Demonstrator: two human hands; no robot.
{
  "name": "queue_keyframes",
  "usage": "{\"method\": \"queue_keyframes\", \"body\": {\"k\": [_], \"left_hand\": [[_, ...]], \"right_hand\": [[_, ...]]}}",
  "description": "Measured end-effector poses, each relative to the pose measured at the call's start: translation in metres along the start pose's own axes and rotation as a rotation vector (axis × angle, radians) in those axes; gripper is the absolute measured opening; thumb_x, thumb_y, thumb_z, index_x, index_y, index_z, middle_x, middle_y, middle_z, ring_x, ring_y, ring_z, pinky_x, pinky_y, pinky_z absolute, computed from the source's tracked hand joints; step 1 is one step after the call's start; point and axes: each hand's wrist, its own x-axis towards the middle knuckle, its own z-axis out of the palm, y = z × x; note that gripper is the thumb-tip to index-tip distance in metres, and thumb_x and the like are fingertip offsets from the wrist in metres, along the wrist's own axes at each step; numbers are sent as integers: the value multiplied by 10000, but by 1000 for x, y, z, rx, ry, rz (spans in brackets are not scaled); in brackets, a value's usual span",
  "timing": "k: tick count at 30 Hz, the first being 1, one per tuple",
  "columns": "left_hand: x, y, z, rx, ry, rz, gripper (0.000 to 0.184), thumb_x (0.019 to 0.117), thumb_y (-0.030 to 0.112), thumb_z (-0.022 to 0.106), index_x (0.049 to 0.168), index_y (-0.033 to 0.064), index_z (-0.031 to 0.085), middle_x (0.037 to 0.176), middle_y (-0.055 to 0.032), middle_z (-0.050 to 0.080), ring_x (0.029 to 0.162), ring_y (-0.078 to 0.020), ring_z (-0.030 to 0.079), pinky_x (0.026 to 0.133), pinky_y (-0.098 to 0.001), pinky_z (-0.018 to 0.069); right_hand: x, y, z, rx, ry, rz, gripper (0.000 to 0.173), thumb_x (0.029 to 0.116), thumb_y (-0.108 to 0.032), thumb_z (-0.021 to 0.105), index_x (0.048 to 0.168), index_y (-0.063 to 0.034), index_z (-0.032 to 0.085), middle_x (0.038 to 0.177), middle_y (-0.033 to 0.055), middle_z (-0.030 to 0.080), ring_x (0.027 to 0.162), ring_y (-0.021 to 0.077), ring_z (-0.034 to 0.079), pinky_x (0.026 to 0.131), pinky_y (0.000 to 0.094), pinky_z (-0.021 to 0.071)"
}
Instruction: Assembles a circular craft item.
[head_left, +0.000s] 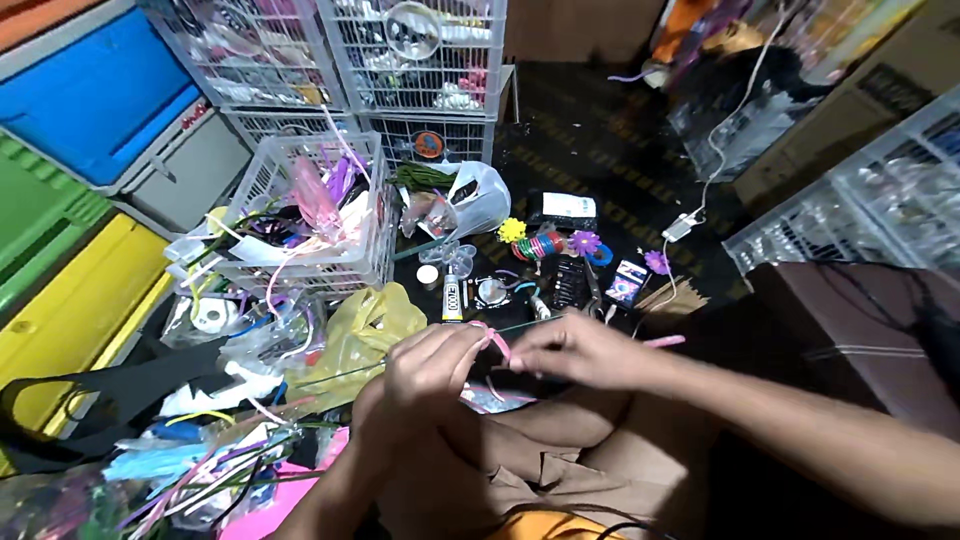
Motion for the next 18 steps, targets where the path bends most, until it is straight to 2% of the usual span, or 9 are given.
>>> {"method": "queue_keyframes", "body": {"k": [2, 3, 6, 9, 11, 12, 14, 15, 18], "left_hand": [[-7, -4, 4, 65, -29, 21, 161, 989, 101, 632, 951, 20, 766, 918, -102, 778, 866, -148, 751, 812, -250, 589], [-9, -3, 6, 84, -42, 37, 169, 990, 104, 622, 948, 23, 764, 914, -102, 779, 853, -155, 751, 800, -257, 589], [-9, 7, 2, 38, -48, 40, 185, 997, 120, 611, 940, 30, 762, 907, -99, 776, 867, -137, 746, 821, -227, 577], [1, 15, -15, -19, 1, 4, 170, 1003, 121, 620, 954, 21, 748, 918, -94, 769, 877, -95, 723, 817, -183, 557], [1, 8, -20, 4, 43, -13, 145, 991, 105, 642, 963, 14, 753, 923, -97, 769, 877, -94, 723, 813, -188, 563], [-2, 3, -20, 29, 50, -14, 143, 985, 101, 647, 960, 16, 759, 923, -98, 772, 879, -105, 730, 821, -199, 570], [-10, -2, -18, 77, 9, -5, 164, 999, 117, 625, 978, 32, 764, 940, -89, 775, 898, -128, 734, 853, -227, 568], [-14, -1, -18, 75, -17, -1, 176, 1009, 127, 611, 990, 41, 764, 952, -85, 775, 906, -131, 735, 859, -233, 568], [-15, 12, -21, 27, -30, 13, 174, 1025, 154, 602, 993, 63, 746, 956, -67, 770, 894, -111, 723, 828, -213, 559]], "right_hand": [[-6, -20, 12, -186, 31, -152, 289, 1045, -190, 520, 1005, -38, 762, 840, 69, 720, 767, 121, 675, 723, 285, 550], [-5, -33, 8, -288, 60, -210, 282, 1034, -174, 506, 981, -45, 750, 811, 74, 693, 746, 162, 671, 684, 323, 549], [14, -43, -30, -423, 163, -257, 260, 1013, -217, 558, 955, -94, 780, 824, 0, 694, 748, 77, 658, 667, 248, 552], [27, -14, -37, -193, 134, -209, 178, 969, -185, 653, 952, -80, 796, 834, -30, 714, 753, -7, 639, 683, 164, 542], [18, -9, -10, -75, 36, -143, 254, 1028, -224, 602, 987, -45, 778, 843, 4, 714, 767, -2, 636, 714, 173, 531], [12, -15, 2, -102, 5, -163, 286, 1048, -223, 556, 992, -33, 764, 835, 40, 711, 763, 50, 644, 716, 217, 531], [5, -38, 8, -288, 6, -271, 287, 1042, -175, 487, 953, -43, 725, 799, 70, 678, 735, 154, 655, 668, 303, 538], [5, -50, 1, -383, 44, -310, 285, 1037, -172, 477, 947, -53, 721, 786, 64, 665, 722, 165, 654, 642, 316, 540], [21, -53, -35, -505, 163, -327, 272, 1025, -239, 555, 964, -101, 781, 802, -11, 666, 727, 69, 637, 632, 236, 533]]}}
